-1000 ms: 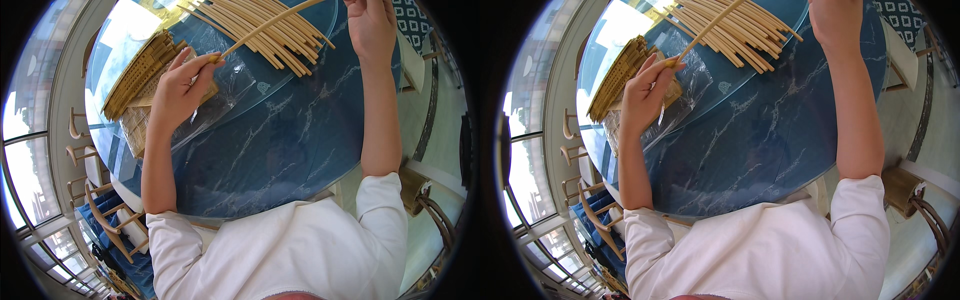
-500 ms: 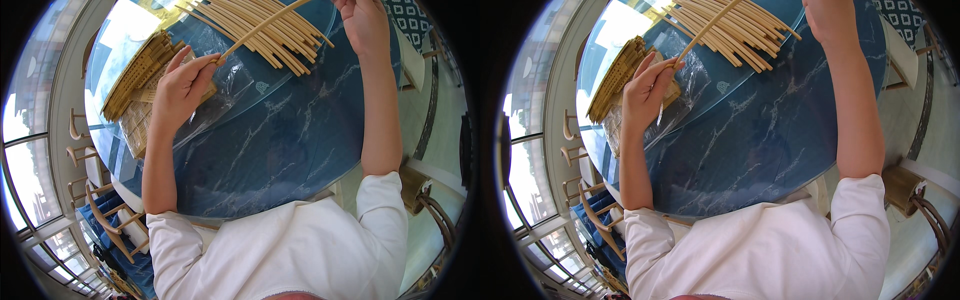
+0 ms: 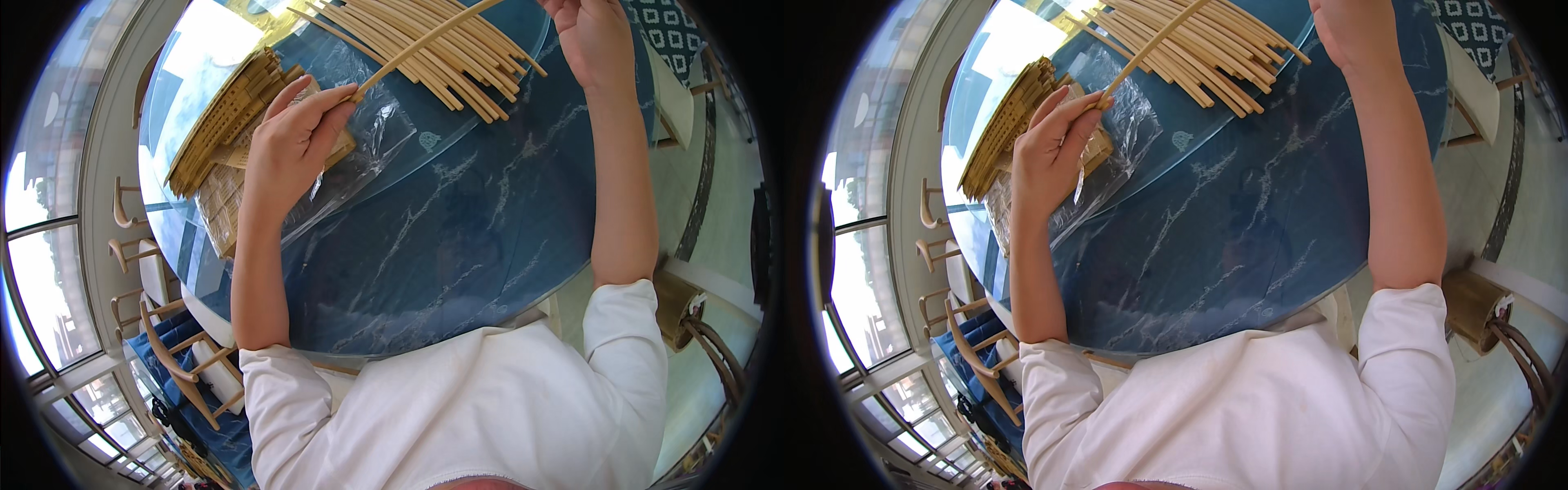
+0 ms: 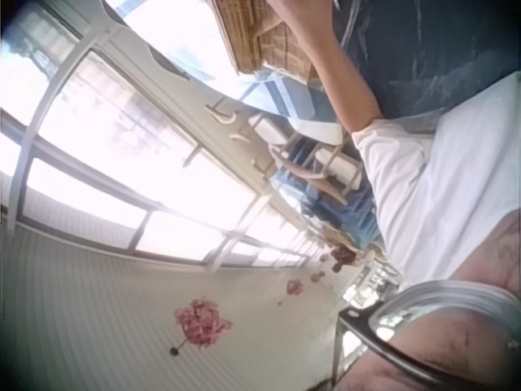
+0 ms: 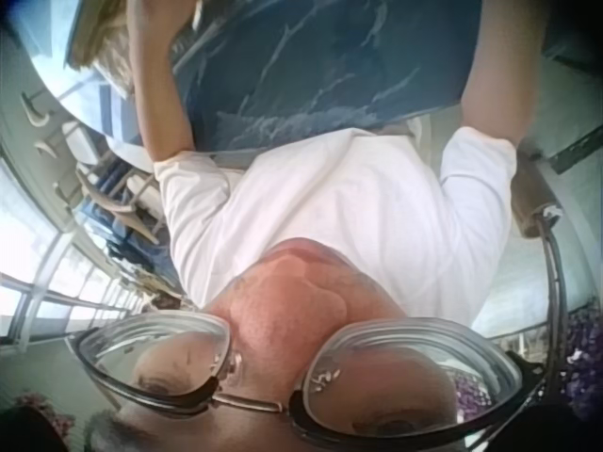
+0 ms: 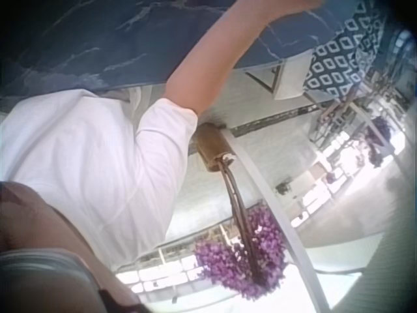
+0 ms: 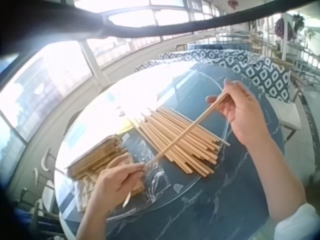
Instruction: The person repeatedly picks up thin bamboo sticks from a pile on a blue marble table, aligns them, and places them into a plastic-wrapped bundle. The hands work continuously to organize and stack the sticks into the bundle.
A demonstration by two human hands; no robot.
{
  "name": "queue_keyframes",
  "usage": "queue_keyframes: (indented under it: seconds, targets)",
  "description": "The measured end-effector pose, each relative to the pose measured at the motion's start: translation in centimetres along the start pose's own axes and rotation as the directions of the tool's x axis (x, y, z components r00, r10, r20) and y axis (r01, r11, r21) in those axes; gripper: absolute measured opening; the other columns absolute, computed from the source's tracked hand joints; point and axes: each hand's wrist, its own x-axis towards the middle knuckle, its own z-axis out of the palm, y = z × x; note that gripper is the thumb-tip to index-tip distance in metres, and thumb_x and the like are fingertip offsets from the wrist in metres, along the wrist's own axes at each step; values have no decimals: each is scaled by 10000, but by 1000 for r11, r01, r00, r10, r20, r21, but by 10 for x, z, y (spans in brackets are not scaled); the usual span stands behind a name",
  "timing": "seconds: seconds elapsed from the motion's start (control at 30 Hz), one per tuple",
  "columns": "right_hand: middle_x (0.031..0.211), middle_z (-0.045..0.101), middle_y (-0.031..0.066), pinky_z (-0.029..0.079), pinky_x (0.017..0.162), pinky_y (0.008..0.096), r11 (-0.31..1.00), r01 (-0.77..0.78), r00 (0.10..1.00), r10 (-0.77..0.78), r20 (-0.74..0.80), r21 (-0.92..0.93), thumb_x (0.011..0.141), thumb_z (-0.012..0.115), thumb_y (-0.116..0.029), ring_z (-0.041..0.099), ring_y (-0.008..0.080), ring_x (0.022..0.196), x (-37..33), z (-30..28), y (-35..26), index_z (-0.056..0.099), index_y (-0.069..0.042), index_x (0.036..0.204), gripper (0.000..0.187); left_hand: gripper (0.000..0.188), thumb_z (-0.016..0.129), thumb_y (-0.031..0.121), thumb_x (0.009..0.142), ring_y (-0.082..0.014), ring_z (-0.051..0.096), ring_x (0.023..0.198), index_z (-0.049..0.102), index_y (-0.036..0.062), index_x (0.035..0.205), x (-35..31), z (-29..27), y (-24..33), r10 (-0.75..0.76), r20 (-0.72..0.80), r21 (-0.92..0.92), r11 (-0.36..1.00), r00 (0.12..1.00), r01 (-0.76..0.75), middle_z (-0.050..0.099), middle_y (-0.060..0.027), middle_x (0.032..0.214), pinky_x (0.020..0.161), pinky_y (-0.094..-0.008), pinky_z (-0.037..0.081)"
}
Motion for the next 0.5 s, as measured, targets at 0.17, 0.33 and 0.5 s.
queue_keyframes:
  seconds: [0.17, 0.33, 0.5]
  targets:
    - [869, 728, 44, 562, 1052, 462, 968, 239, 958, -249, 141, 84, 1155, 561, -225, 767, 250, 987, 5, -3, -5, 682, -108, 984, 240, 237, 734, 201, 1043, -267, 769, 1109, 805, 98, 1245, -2, -4, 2, -43, -33, -64, 997, 999, 41, 812, -81, 894, 1209, -472, 467]
    - [913, 732, 50, 553, 1075, 483, 974, 209, 935, -224, 275, 86, 1173, 510, -227, 758, 256, 1046, 8, -8, -13, 678, -104, 996, 273, 231, 735, 171, 1042, -285, 745, 1204, 803, 102, 1251, -2, -10, 1, -93, 24, -157, 983, 995, 96, 834, -57, 975, 1226, -484, 449]
    - [942, 732, 68, 551, 1088, 488, 991, 83, 969, -104, 223, 101, 1175, 502, -238, 746, 288, 1111, 3, -2, -5, 675, -92, 997, 287, 236, 718, 131, 1049, -226, 762, 1146, 795, 87, 1268, -3, -16, -1, -30, 89, -178, 983, 996, 46, 844, -42, 1030, 1239, -468, 438]
